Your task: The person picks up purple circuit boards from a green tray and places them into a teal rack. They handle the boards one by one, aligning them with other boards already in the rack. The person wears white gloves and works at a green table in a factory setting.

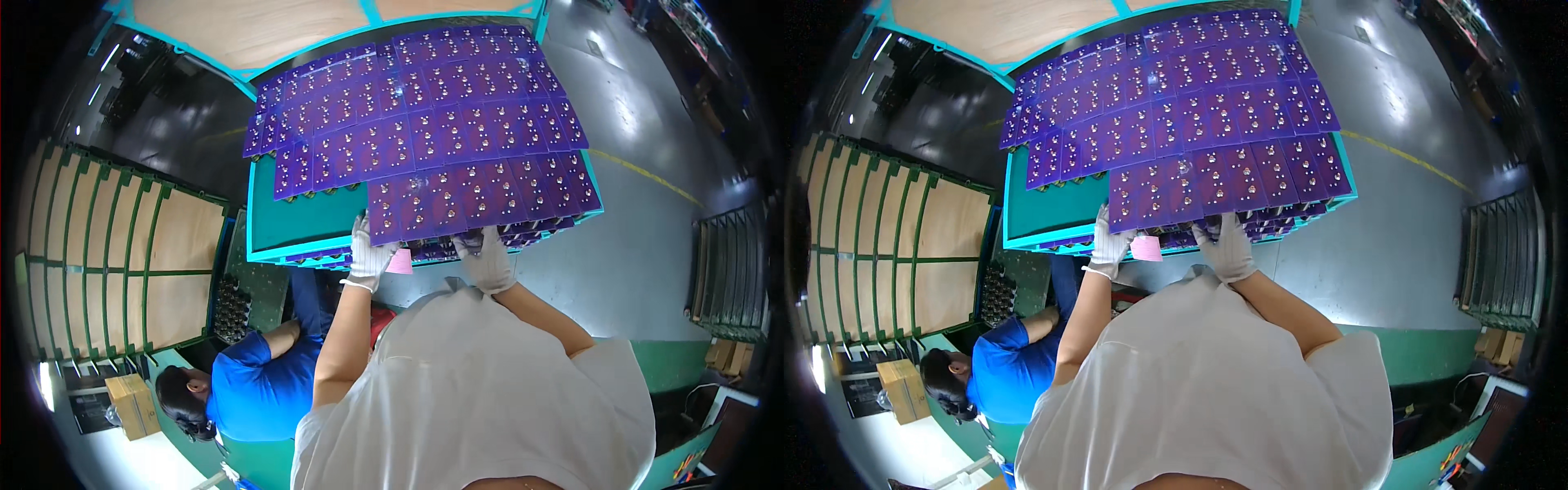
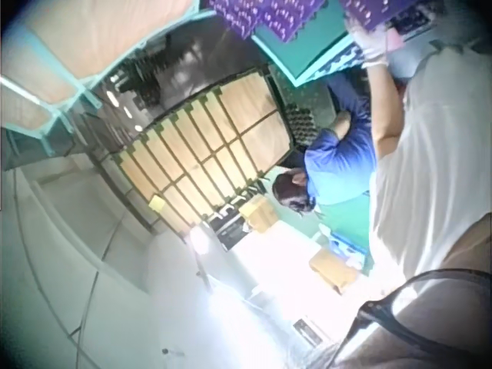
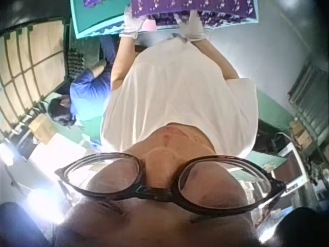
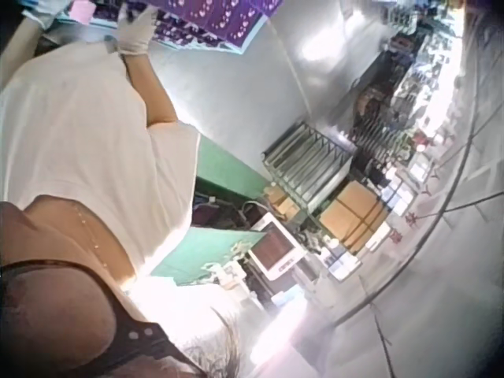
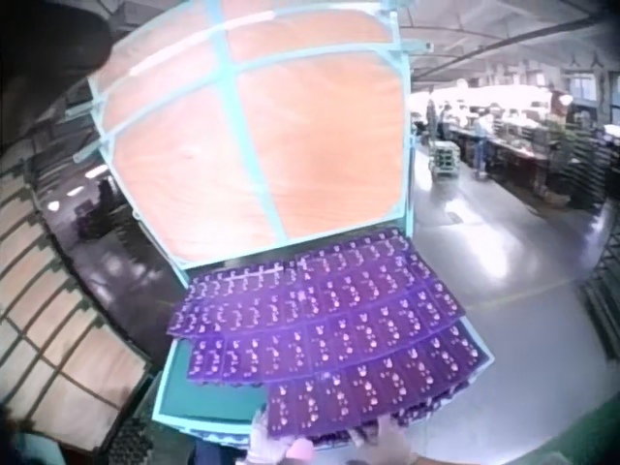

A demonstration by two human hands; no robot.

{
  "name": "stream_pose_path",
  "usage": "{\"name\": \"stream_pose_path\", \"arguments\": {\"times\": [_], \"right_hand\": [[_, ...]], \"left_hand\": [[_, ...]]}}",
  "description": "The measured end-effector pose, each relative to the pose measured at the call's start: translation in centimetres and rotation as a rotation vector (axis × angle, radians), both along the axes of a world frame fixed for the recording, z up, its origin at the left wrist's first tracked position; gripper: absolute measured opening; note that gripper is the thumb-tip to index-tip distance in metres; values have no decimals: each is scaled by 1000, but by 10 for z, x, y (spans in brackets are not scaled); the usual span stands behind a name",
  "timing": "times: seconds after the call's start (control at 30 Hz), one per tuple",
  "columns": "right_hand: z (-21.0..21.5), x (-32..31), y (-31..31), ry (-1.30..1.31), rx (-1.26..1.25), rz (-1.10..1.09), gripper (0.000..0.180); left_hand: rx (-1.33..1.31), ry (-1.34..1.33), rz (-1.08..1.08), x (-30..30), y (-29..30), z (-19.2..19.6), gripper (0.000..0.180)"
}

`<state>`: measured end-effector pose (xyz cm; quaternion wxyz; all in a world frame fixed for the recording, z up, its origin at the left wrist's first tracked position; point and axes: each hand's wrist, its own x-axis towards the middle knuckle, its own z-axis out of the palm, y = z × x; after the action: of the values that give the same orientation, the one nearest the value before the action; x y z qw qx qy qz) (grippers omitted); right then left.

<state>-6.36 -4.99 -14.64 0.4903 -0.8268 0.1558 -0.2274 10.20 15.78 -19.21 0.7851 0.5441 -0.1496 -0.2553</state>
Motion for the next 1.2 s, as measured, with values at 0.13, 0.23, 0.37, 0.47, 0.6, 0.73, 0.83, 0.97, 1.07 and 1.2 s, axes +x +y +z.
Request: {"name": "stream_pose_path", "arguments": {"times": [0.13,0.23,0.37,0.47,0.6,0.73,0.83,0.97,1.07,1.2], "right_hand": [[-14,8,-2,-145,182,-40,58],[21,21,3,-176,274,-26,41],[20,38,8,-263,430,-103,29],[49,31,14,-150,423,-141,25],[32,31,19,-214,560,-127,28],[39,21,26,-341,732,-25,37],[51,16,23,-520,909,82,48],[90,15,-11,-512,1703,215,29],[104,24,-26,-461,1647,539,34],[75,24,-19,-246,2018,805,36]], "left_hand": [[730,-568,80,-14,-14,57,39],[631,-331,-1,-19,-15,81,37],[442,-101,64,-26,-26,85,38],[395,-123,98,-29,-28,88,39],[457,-148,58,-33,-25,85,36],[682,-630,79,-38,-9,66,32],[460,-461,170,-63,-8,108,34],[178,-328,194,-85,-8,164,64],[-87,34,217,-105,-17,205,88],[220,-378,218,-109,-9,195,99]]}}
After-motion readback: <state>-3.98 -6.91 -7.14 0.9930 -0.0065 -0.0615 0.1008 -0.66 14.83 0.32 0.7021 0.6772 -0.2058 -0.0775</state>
